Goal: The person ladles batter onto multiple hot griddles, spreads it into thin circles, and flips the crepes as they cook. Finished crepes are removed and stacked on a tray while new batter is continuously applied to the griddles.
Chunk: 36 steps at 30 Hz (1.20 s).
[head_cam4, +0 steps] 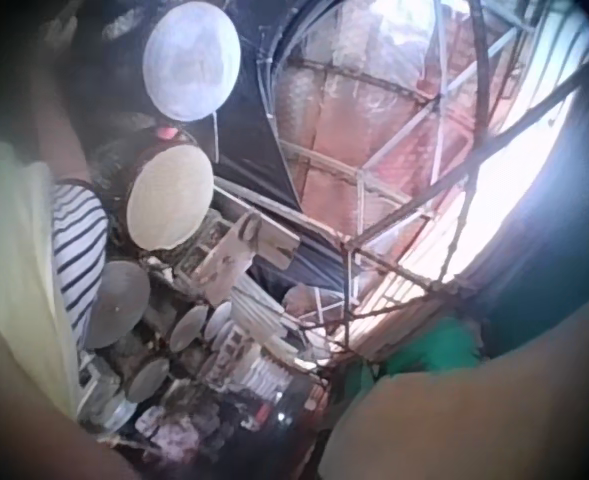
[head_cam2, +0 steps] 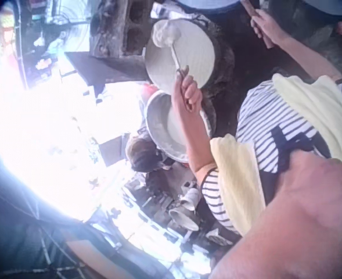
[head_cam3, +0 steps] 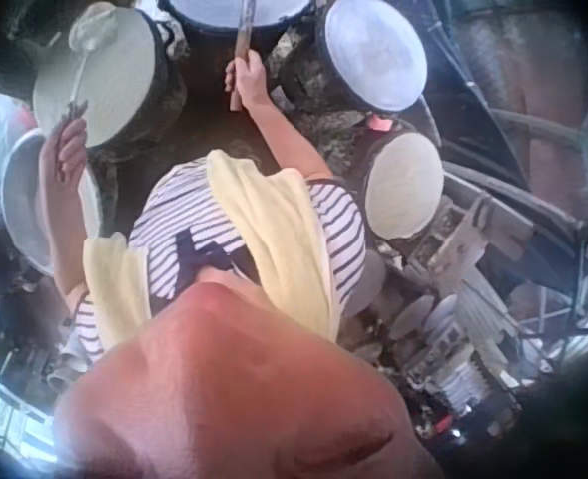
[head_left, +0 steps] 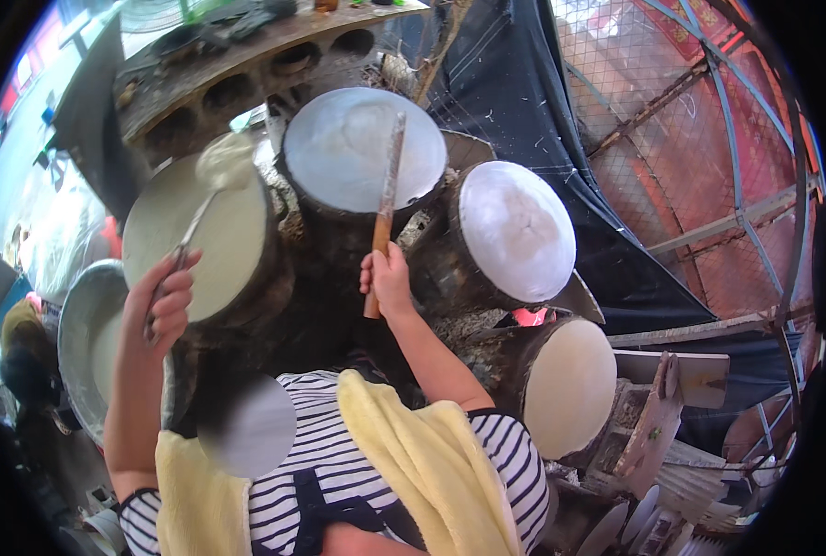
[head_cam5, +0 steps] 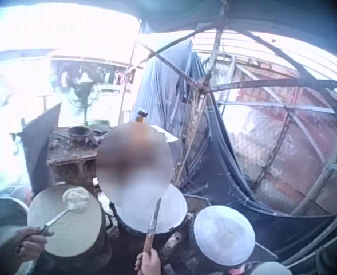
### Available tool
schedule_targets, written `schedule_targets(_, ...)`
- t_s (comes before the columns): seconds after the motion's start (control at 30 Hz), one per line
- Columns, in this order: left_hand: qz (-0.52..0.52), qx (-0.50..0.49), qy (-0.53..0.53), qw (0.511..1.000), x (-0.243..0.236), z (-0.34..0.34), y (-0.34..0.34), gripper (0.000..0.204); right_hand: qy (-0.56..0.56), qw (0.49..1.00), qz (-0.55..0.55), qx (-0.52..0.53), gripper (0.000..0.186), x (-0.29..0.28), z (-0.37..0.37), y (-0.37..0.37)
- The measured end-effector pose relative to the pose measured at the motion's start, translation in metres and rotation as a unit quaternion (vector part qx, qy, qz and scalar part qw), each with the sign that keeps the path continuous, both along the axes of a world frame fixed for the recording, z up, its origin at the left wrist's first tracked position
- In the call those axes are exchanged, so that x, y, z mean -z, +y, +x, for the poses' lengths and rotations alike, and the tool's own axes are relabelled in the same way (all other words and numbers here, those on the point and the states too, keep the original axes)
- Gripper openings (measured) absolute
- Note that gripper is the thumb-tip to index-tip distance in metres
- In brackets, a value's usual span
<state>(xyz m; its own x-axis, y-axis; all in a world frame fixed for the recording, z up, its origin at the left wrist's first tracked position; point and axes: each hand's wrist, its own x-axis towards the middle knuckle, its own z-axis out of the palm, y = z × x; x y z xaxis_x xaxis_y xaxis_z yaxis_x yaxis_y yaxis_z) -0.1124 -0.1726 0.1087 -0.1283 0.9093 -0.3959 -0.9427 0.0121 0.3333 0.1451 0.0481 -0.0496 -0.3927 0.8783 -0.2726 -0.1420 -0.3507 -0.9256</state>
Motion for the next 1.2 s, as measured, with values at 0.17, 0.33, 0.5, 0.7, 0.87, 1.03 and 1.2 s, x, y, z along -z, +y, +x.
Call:
schedule_targets(0.17,-0.014,0.109,0.024,0.994,-0.007,0.048,0.183,0.031,-0.076,0.997,-0.012,0.010,0.011,0.012,0.076,0.082)
schedule_targets(0.33,-0.009,0.208,0.135,0.969,0.029,0.083,0.309,0.029,-0.094,0.995,-0.018,-0.002,0.017,0.020,0.094,0.121)
schedule_targets(0.5,-0.061,0.231,0.249,0.939,0.060,0.116,0.369,0.027,-0.116,0.993,-0.024,-0.003,0.029,0.029,0.092,0.137)
schedule_targets(0.7,-0.121,0.234,0.491,0.830,0.118,0.130,0.384,0.026,-0.171,0.985,0.013,0.007,0.030,0.027,0.081,0.133)
schedule_targets(0.87,-0.021,0.079,0.882,0.464,0.183,0.113,0.371,0.025,-0.201,0.977,0.066,0.023,0.033,0.022,0.065,0.128)
schedule_targets(1.03,-0.027,0.056,0.904,0.423,0.178,0.117,0.360,0.035,-0.317,0.912,0.248,0.086,0.034,0.076,0.072,0.120)
schedule_targets(1.2,-0.066,0.068,0.919,0.382,0.172,0.108,0.352,0.039,-0.354,0.849,0.371,0.128,0.033,0.083,0.047,0.130)
